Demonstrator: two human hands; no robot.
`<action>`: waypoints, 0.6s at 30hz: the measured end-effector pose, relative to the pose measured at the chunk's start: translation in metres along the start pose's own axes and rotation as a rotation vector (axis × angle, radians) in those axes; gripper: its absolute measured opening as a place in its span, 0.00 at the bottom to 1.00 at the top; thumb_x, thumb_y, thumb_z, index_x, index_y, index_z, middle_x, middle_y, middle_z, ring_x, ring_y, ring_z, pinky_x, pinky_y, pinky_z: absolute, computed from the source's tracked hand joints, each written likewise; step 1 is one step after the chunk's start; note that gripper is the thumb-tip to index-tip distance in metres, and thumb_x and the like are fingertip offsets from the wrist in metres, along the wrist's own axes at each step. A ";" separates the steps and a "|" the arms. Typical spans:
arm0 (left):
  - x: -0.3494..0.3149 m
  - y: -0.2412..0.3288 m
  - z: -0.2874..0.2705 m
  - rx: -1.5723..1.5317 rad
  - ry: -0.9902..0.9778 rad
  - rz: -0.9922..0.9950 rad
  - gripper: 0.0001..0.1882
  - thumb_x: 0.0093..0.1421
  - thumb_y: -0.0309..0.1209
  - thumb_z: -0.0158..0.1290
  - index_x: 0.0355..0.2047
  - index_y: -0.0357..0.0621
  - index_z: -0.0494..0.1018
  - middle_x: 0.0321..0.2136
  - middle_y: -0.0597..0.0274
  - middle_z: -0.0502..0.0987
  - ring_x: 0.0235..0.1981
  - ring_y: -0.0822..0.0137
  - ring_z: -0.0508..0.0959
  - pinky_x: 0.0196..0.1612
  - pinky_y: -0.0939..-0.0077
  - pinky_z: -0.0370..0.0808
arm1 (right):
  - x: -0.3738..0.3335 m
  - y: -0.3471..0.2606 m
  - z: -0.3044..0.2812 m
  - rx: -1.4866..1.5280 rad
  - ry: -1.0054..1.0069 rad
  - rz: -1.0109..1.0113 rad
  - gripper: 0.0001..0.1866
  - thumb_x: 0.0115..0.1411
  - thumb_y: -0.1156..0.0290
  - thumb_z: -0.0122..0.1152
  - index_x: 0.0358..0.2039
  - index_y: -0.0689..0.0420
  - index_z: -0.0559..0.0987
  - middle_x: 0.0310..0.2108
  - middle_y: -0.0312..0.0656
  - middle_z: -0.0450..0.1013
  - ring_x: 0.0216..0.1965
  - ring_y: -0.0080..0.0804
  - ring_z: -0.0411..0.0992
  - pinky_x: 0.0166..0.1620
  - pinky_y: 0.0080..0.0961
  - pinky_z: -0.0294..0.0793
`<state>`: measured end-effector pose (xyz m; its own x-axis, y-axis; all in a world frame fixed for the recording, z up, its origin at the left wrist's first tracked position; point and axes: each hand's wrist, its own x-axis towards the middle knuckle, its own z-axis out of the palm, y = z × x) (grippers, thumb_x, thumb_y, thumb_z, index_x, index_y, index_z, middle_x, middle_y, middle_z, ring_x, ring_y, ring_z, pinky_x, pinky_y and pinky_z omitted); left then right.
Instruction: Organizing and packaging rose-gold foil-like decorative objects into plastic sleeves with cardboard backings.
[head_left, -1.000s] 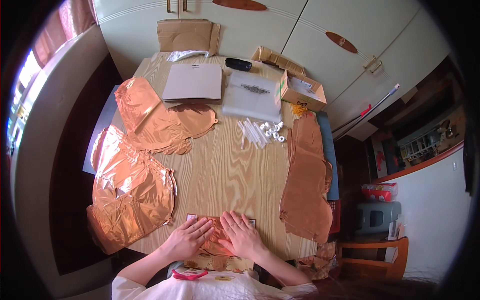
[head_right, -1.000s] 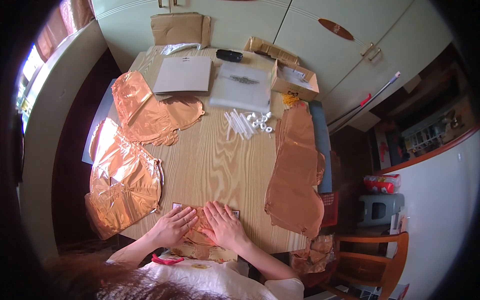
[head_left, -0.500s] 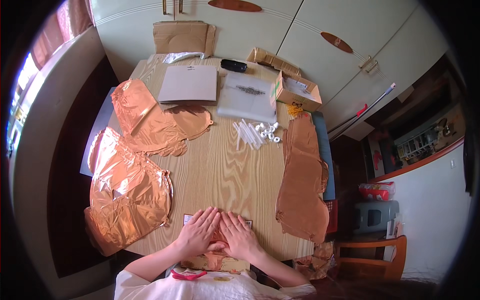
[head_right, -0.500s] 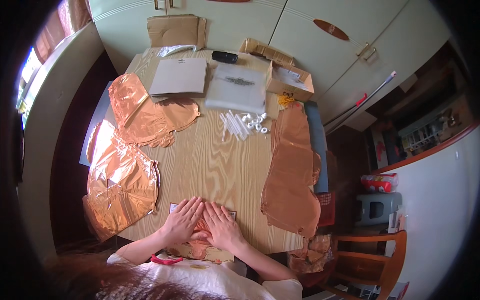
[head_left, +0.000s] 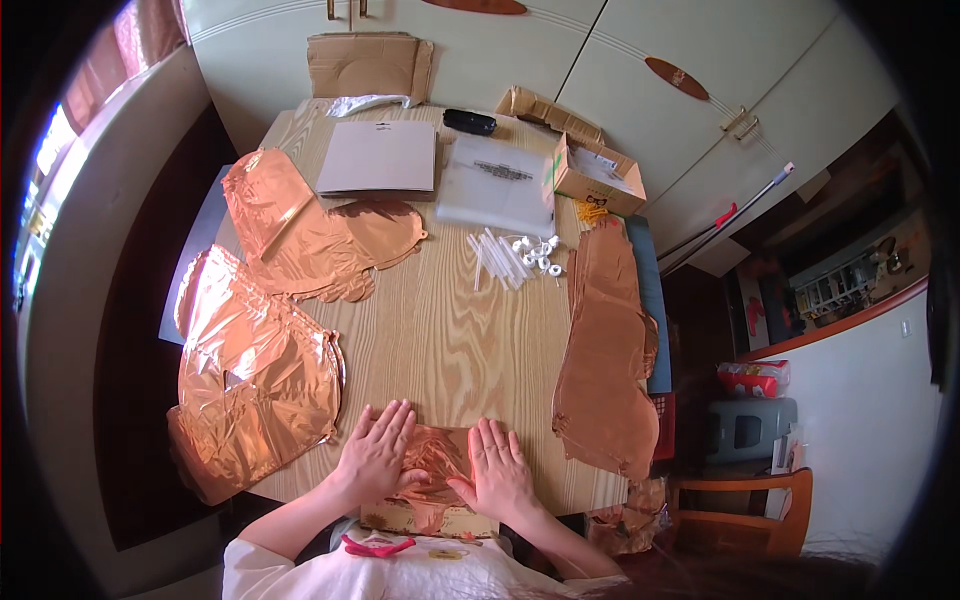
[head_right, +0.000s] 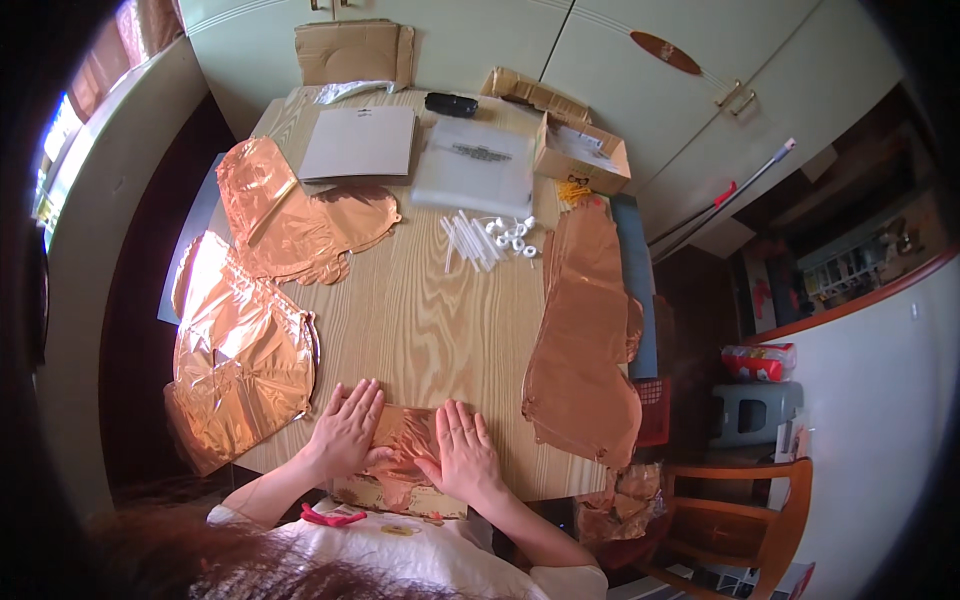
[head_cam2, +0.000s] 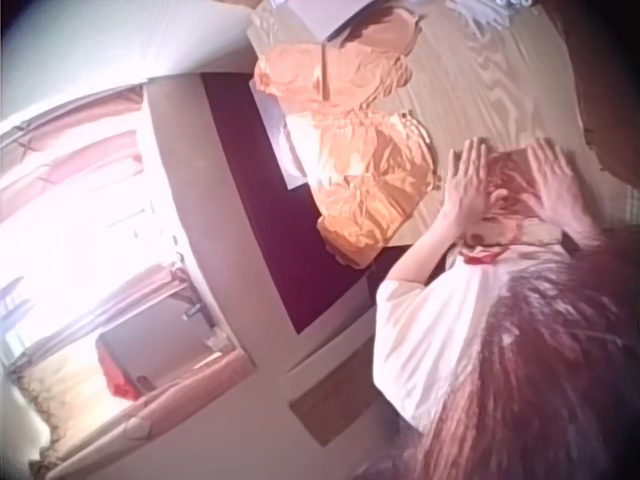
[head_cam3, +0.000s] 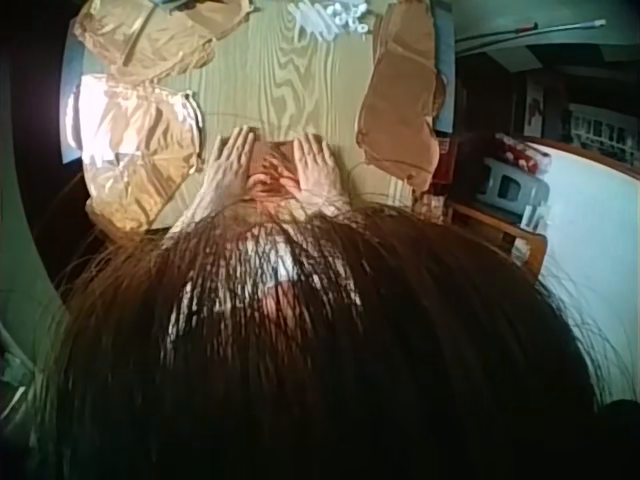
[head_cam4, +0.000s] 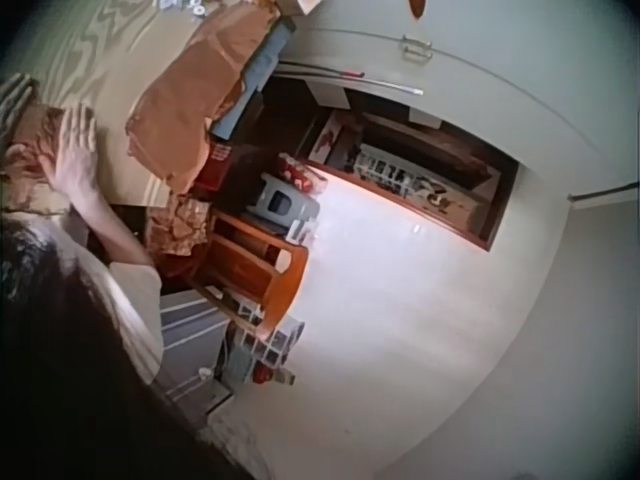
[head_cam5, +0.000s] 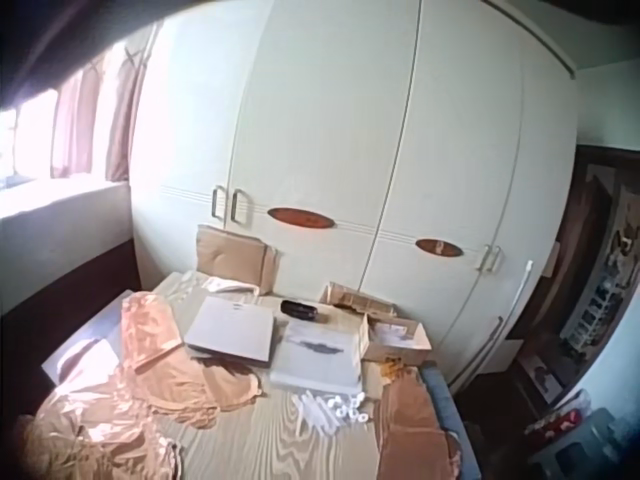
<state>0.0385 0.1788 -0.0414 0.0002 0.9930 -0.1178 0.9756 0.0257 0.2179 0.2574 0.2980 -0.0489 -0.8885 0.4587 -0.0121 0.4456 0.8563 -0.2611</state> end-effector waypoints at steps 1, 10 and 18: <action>-0.002 -0.001 -0.001 -0.012 -0.009 -0.018 0.51 0.60 0.65 0.38 0.65 0.28 0.50 0.67 0.41 0.52 0.70 0.50 0.49 0.69 0.46 0.42 | -0.001 0.000 -0.001 -0.006 -0.004 0.005 0.48 0.61 0.39 0.48 0.66 0.69 0.53 0.68 0.58 0.48 0.71 0.50 0.45 0.69 0.51 0.42; -0.009 -0.005 -0.001 0.064 0.094 -0.130 0.49 0.61 0.65 0.38 0.64 0.29 0.54 0.67 0.44 0.54 0.70 0.53 0.51 0.69 0.49 0.44 | -0.005 0.002 0.003 -0.016 0.052 0.012 0.50 0.60 0.37 0.49 0.66 0.68 0.53 0.68 0.58 0.48 0.71 0.49 0.44 0.68 0.54 0.41; 0.029 0.027 -0.008 -0.021 0.153 0.114 0.48 0.60 0.66 0.39 0.65 0.36 0.57 0.66 0.52 0.59 0.69 0.54 0.55 0.68 0.47 0.48 | -0.004 0.000 -0.001 0.002 0.050 0.010 0.47 0.59 0.42 0.54 0.66 0.66 0.56 0.68 0.55 0.50 0.71 0.47 0.46 0.68 0.55 0.42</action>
<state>0.0626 0.2096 -0.0311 0.0753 0.9955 0.0573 0.9664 -0.0871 0.2420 0.2613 0.2966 -0.0483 -0.8774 0.4786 0.0331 0.4544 0.8511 -0.2630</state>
